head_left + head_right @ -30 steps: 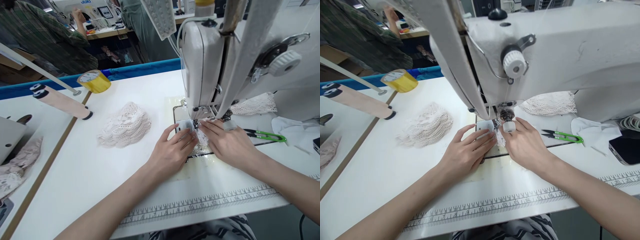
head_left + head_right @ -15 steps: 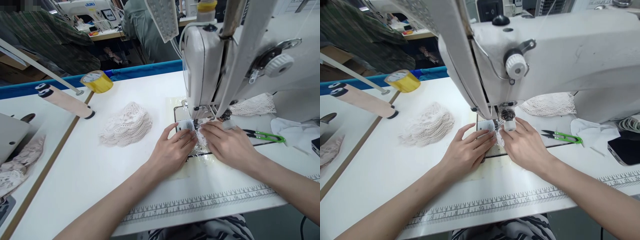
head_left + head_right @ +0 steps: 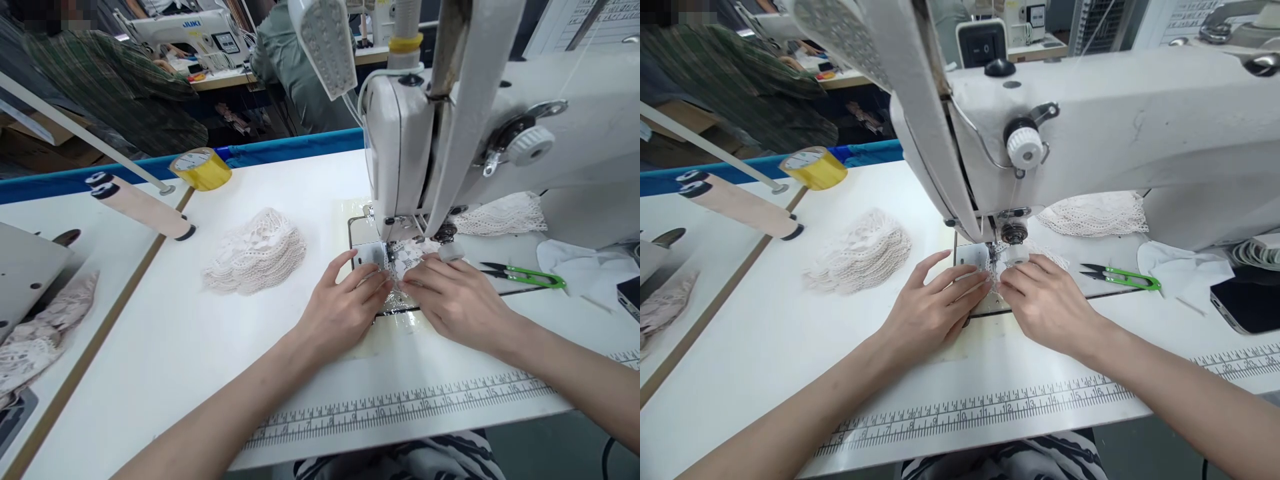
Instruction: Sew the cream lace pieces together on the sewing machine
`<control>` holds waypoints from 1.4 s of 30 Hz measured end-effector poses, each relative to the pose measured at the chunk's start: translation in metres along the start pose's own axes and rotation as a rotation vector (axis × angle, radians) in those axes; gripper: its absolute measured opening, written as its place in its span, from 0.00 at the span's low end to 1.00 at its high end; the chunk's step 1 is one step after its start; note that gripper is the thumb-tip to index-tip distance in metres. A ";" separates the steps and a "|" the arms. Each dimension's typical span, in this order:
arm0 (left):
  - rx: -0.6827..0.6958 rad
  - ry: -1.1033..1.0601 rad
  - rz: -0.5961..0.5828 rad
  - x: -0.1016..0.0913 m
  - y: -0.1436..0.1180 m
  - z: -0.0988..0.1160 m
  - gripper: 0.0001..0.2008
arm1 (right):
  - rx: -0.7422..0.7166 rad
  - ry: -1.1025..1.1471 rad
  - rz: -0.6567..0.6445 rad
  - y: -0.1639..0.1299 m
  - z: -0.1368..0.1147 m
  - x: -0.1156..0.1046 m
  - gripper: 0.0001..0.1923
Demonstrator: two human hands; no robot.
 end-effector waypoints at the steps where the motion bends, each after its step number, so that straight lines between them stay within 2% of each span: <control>1: -0.004 0.003 -0.002 0.000 0.000 0.000 0.13 | 0.001 -0.001 -0.002 0.000 0.000 0.000 0.12; 15: -0.047 0.017 -0.008 0.004 0.001 -0.005 0.14 | 0.018 -0.035 -0.041 0.002 0.001 0.004 0.15; 32: -0.082 0.044 -0.021 0.006 0.002 -0.006 0.13 | -0.023 -0.111 -0.001 -0.002 0.005 0.005 0.14; 42: -0.113 0.048 -0.001 0.010 0.001 -0.013 0.14 | -0.011 -0.162 -0.011 0.000 0.009 0.009 0.15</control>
Point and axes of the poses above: each hand's wrist, its own y-axis towards the middle knuckle, its own x-axis out of the palm, z = x × y, the point moved 4 cm from there along y, towards the middle knuckle, and after that the axes turned 13 degrees about x, right-handed, at the moved point
